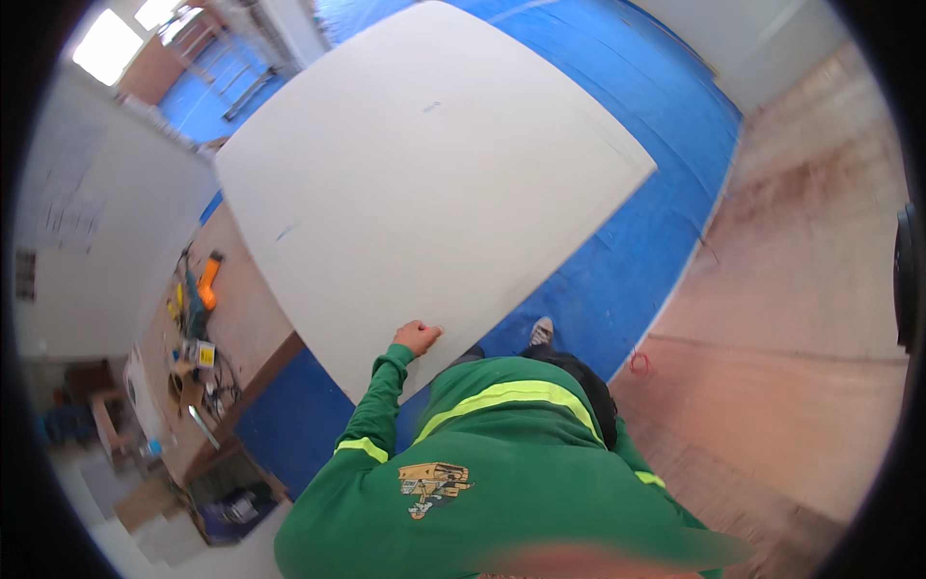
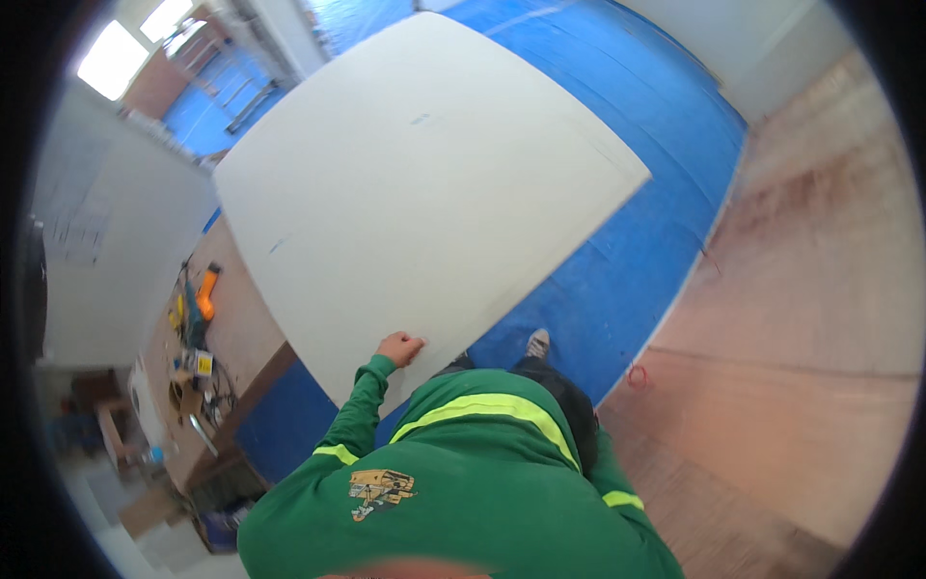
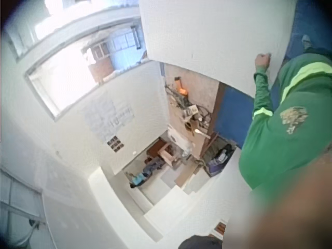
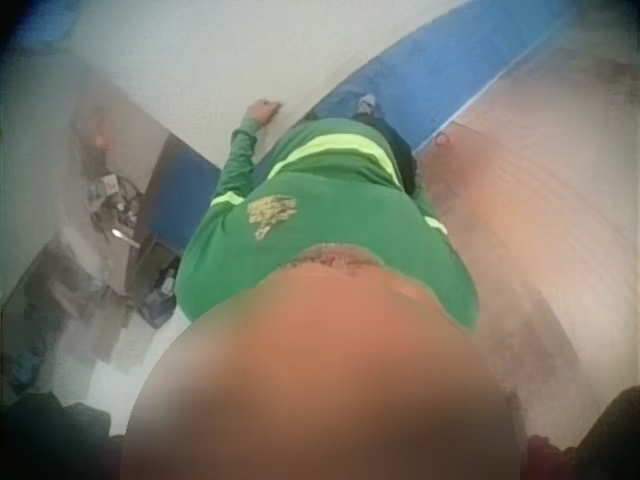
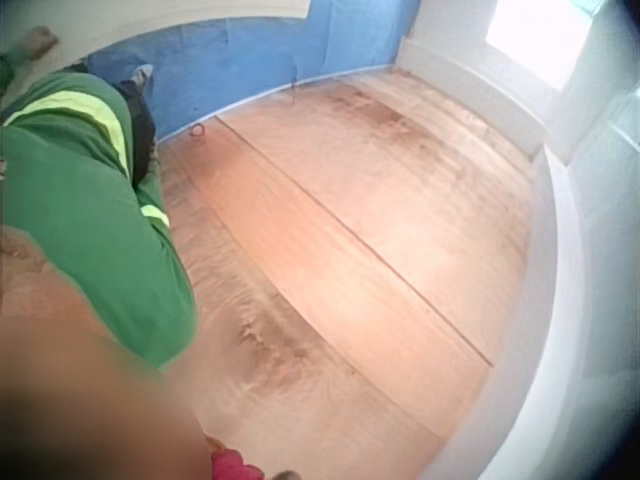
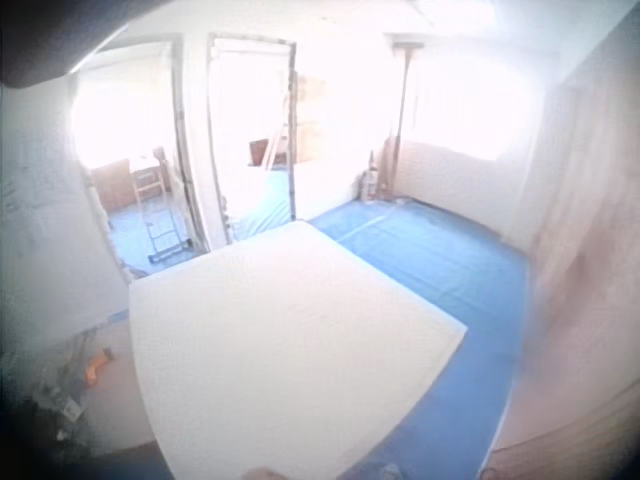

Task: The person measures and marks a large white panel with a tape measure and pencil, then retrieves a long wooden trim piece and uses shears to cut it. The person works in a room with blue floor protection and scattered tools.

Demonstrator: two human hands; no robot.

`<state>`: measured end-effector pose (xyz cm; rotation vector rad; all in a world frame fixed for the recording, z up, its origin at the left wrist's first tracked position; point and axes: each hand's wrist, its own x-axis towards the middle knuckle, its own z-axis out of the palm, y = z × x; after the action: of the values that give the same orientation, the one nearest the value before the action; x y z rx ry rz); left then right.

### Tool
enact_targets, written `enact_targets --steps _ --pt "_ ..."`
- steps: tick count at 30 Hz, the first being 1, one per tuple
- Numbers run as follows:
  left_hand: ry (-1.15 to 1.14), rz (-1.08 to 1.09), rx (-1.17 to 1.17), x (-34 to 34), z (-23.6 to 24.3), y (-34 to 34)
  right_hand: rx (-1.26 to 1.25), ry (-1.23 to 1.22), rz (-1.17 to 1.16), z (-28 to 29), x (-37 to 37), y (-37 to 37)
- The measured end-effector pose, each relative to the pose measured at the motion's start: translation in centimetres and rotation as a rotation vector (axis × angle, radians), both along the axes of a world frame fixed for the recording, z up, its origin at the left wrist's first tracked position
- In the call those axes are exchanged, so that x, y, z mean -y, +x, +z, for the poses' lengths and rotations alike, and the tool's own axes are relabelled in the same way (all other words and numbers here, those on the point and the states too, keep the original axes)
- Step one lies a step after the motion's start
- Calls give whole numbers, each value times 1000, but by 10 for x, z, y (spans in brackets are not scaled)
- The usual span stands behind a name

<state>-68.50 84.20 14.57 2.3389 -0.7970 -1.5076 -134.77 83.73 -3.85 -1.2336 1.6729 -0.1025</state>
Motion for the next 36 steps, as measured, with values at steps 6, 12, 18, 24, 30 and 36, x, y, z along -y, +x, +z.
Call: enact_targets --steps 6,12,18,24,30,36 --pt "42 -16 -256 9 -8 17 8 -25 -86 6 -47 3" --pt "97 -152 -353 32 -17 20 -62 27 -199 25 -80 9" --pt "-101 -8 -208 88 -23 -24 -95 80 -281 25 -74 5" --pt "-62 109 -64 175 -35 -68 -117 81 -243 19 -7 -31" --pt "186 30 186 202 -27 -82 19 126 -410 57 117 -91" --pt "153 91 415 195 -33 -95 249 327 -896 91 166 -170"
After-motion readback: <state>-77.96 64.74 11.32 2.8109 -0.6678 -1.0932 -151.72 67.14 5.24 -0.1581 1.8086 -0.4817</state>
